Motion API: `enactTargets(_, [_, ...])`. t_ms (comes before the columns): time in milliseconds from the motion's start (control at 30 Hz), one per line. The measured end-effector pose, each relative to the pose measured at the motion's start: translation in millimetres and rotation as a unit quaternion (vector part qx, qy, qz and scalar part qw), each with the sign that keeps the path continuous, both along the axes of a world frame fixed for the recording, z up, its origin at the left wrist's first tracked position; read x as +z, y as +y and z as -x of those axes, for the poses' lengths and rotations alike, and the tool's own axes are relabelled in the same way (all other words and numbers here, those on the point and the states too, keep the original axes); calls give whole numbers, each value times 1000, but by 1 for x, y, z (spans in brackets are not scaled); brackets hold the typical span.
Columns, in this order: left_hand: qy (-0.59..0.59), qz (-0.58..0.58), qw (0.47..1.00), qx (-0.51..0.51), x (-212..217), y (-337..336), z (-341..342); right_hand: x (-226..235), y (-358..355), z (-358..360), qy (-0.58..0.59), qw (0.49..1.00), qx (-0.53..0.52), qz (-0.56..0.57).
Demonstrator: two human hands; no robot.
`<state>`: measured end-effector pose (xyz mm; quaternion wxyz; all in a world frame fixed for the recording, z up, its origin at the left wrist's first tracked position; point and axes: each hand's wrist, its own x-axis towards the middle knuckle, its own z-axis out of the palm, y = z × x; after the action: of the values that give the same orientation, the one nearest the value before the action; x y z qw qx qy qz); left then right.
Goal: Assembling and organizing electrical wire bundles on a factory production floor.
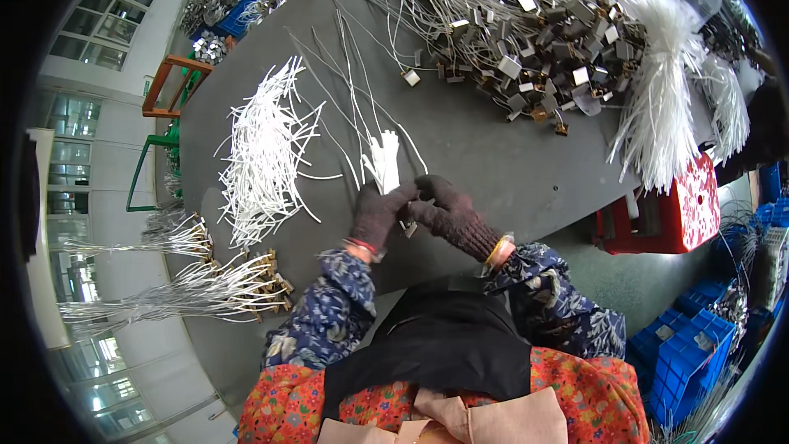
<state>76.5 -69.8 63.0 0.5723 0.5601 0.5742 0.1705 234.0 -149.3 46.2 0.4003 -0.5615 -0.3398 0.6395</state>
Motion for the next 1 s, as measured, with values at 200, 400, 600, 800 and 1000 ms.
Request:
enactTargets(200, [61, -8, 998, 19, 7, 59, 50, -10, 108, -46, -517, 828, -18, -215])
enactTargets(400, [-200, 73, 958, 190, 19, 51, 44, -22, 198, -57, -665, 727, -75, -156])
enactTargets(600, [-381, 167, 876, 246, 3, 39, 19, -7, 109, -54, -554, 773, 80, -299])
enactTargets(800, [-456, 228, 841, 178, -3, 14, -50, -64, -96, -39, -203, 965, 110, -127])
enactTargets(1000, [-344, 67, 912, 213, 26, 34, -33, -101, -302, -59, -263, 931, 150, 203])
